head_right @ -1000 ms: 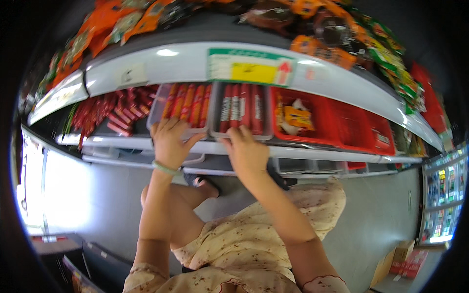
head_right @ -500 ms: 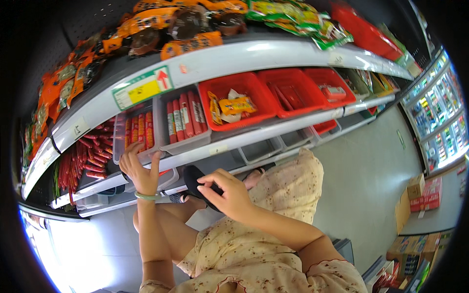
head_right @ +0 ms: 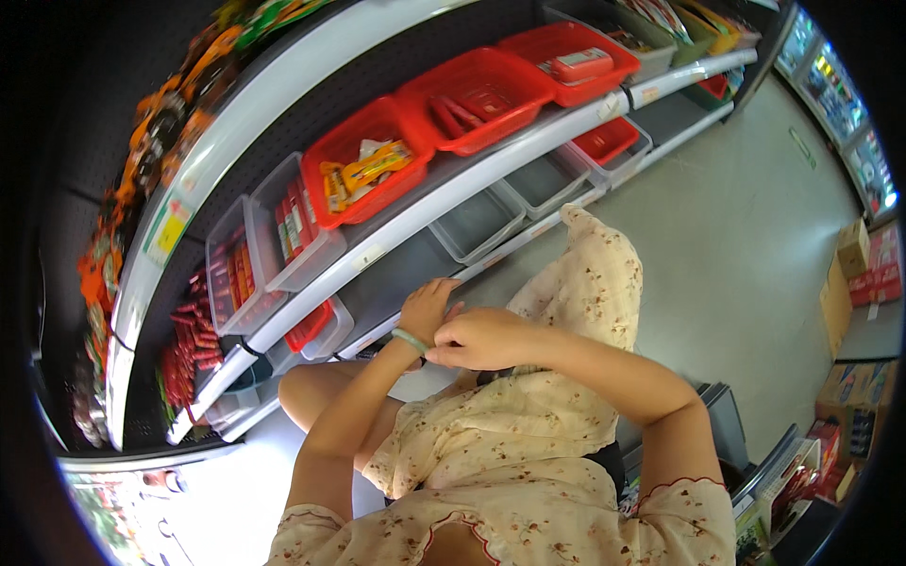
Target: The person sits on the floor in front of a refrigerated display case and organizes packaged sausages. They pick up sausages from the shelf, place them into a clear plastic container, and then transfer the container into a red basket. The person also wipes the shelf surface with a black cloth.
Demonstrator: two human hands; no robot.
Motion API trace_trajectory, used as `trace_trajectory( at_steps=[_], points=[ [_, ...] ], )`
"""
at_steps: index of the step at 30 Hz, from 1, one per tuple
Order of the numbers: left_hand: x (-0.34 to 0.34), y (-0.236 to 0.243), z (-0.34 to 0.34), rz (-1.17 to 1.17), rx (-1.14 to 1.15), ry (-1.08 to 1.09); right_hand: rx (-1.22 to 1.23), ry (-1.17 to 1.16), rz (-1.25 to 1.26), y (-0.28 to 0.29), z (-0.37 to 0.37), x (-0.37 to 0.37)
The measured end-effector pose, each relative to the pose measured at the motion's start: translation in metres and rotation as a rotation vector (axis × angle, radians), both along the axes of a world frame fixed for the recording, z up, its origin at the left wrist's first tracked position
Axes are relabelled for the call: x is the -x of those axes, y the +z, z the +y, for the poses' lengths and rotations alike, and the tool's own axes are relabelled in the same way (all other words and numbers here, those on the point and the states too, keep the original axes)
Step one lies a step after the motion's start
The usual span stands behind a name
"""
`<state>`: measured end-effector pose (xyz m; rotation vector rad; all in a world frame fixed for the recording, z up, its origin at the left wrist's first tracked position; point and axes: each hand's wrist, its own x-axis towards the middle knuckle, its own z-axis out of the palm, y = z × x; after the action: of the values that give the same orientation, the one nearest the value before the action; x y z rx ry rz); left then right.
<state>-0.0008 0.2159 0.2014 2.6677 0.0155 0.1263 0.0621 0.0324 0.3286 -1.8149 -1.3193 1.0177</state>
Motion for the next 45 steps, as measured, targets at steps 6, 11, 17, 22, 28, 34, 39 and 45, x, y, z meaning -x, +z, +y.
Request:
trace_trajectory(
  at_steps=[6, 11, 17, 22, 28, 34, 39, 45],
  points=[
    [-0.078, -0.08, -0.008, -0.106, -0.289, 0.058, -0.052, 0.103, 0.126, -0.048, -0.021, -0.062],
    [-0.106, -0.104, 0.013, 0.303, -0.627, -0.058, 0.025, -0.348, 0.27, -0.089, -0.058, -0.095],
    [-0.071, -0.064, -0.059, 0.143, -0.438, -0.337, -0.012, -0.731, 0.34, -0.085, -0.092, -0.116],
    [-0.07, -0.083, -0.085, 0.235, -0.327, -0.097, -0.107, -0.845, 0.331, -0.103, -0.092, -0.117],
    [-0.102, -0.084, -0.067, 0.145, -0.054, 0.218, -0.282, -1.034, 0.55, -0.1, -0.087, -0.112],
    [-0.043, -0.124, 0.043, -0.253, -0.165, 0.698, -0.337, -1.271, 1.185, -0.118, -0.082, -0.114],
    [0.013, -0.201, 0.082, -0.132, 0.496, 1.46, -0.444, -1.304, 1.336, -0.13, -0.082, -0.122],
    [0.03, -0.223, 0.063, 0.186, 2.041, 1.007, -0.461, -1.177, 1.324, -0.105, -0.057, -0.109]
  ],
)
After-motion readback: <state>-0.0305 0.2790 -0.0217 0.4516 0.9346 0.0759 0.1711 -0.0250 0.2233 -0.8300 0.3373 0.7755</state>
